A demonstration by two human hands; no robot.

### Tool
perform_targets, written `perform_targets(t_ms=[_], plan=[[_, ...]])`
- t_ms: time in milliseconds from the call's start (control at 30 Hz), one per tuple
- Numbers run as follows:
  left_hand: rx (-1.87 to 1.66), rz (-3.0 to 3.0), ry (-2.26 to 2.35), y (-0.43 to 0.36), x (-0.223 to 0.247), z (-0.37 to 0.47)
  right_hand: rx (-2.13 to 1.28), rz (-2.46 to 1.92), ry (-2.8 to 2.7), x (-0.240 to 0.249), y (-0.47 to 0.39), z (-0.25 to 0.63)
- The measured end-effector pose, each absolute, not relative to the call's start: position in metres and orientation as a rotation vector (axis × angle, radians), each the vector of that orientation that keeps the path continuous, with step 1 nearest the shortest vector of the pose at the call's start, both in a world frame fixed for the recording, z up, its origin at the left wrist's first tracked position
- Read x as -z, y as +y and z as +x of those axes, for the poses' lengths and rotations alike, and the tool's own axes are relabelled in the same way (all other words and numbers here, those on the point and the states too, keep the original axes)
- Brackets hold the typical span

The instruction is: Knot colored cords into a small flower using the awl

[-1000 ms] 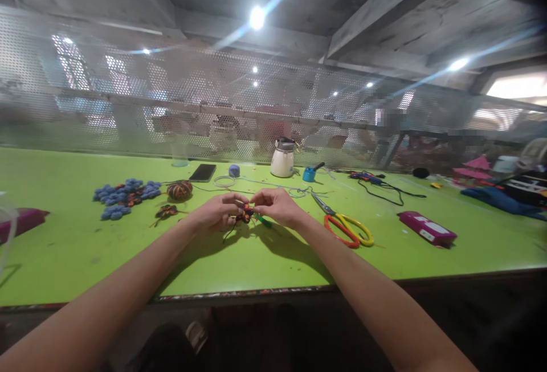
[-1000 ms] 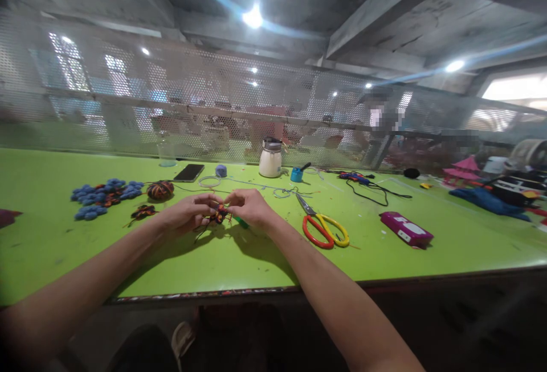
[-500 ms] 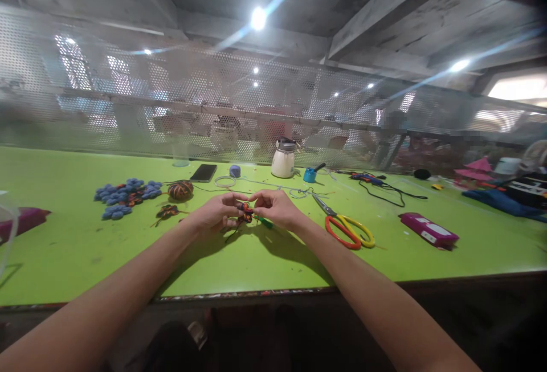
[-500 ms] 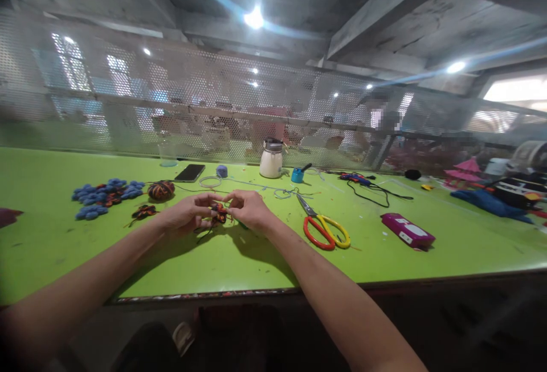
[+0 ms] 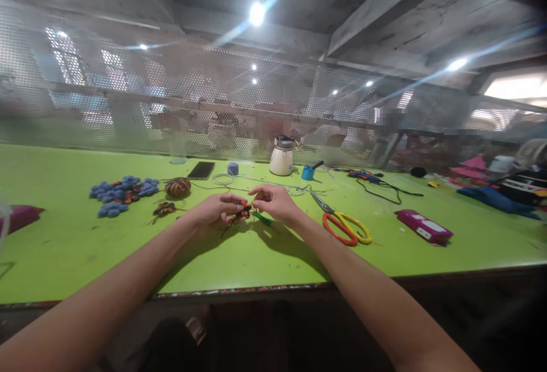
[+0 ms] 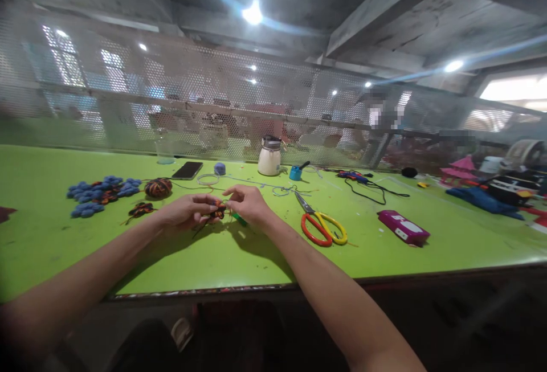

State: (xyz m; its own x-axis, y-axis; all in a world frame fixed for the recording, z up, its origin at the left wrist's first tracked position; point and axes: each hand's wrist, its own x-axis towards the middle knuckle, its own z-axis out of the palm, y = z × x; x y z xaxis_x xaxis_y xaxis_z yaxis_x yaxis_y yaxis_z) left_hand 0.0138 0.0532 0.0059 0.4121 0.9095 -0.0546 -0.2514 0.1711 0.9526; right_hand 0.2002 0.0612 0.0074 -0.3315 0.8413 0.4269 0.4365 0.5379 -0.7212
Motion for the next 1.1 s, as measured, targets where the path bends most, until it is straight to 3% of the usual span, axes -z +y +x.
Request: perform_targets(t_ms=[133,500,767,933,1100], plan=[[-0.991,1.05,0.812,0.054,-0.014,0.008,-0.348,-1.32,-2.129,-0.007,0.068,0.212],[-1.194,0.934,0.872,0.056,-0.028,-0.004,-0.104,-1.624,-2.347,-0.007,0.051,0.199],[-1.239,0.865,0.844,0.059,-0.029,-0.007,-0.387,-1.425,-2.238,-0.039,0.056,0.238],[-1.159,0.885,0.785,0.053,-0.031,-0.006,-0.939,-1.076,-1.945,-0.044,0.05,0.238],[-1.147,0.892,0.737,0.049,-0.034,-0.005,-1.087,-0.974,-2.05,-0.036,0.048,0.229]])
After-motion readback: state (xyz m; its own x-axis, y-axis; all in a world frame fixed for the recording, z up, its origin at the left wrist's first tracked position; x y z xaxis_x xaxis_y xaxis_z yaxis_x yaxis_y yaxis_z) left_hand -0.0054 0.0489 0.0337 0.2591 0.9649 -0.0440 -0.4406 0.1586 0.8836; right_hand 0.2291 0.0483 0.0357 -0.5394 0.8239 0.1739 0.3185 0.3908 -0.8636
